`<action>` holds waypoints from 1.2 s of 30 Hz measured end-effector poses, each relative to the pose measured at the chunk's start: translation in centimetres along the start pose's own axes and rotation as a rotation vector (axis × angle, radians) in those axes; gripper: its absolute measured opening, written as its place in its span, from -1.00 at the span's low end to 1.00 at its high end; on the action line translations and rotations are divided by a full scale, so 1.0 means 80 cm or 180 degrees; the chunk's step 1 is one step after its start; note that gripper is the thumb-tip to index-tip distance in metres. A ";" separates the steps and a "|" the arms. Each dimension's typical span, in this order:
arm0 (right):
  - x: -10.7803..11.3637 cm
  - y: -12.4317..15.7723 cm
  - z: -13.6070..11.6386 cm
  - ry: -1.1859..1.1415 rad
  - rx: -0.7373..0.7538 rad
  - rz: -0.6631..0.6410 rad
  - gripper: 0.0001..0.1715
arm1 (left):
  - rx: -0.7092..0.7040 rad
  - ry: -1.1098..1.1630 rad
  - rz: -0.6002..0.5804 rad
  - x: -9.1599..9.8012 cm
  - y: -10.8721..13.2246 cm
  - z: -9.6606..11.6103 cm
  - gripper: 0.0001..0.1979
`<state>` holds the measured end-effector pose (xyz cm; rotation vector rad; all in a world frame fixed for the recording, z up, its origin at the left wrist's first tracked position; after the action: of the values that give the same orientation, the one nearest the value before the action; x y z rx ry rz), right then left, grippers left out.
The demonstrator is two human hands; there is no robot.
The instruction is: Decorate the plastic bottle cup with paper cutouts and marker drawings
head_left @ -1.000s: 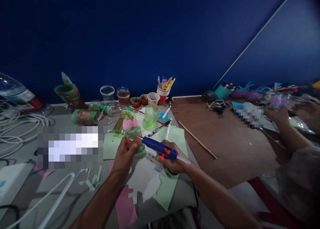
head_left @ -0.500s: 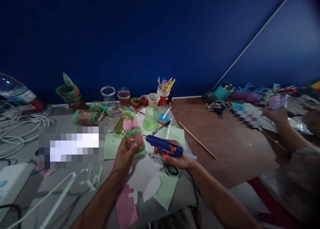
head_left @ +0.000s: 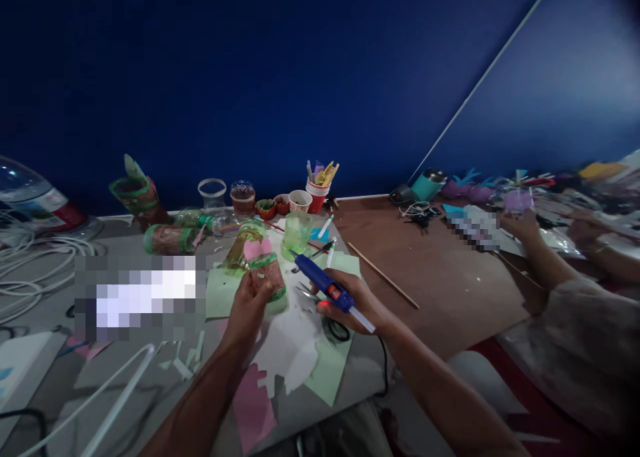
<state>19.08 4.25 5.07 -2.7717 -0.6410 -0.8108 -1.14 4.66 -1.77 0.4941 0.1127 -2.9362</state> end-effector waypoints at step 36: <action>0.053 0.060 0.089 0.1302 -0.1345 0.0598 -0.63 | -0.0012 0.0053 0.0001 -0.006 0.002 0.003 -0.60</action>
<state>27.84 3.51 1.18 -2.8112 -0.1420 -1.5591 -0.71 4.59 -1.40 0.5181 0.1202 -2.9315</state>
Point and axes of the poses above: each hand's wrist, its own y-axis away from the middle knuckle, its own x-axis out of the back of the hand, z = x × y, the point moved 2 cm from there along -y, towards the middle knuckle, and after that the axes turned 9 degrees about -x, right-handed, at the moved point
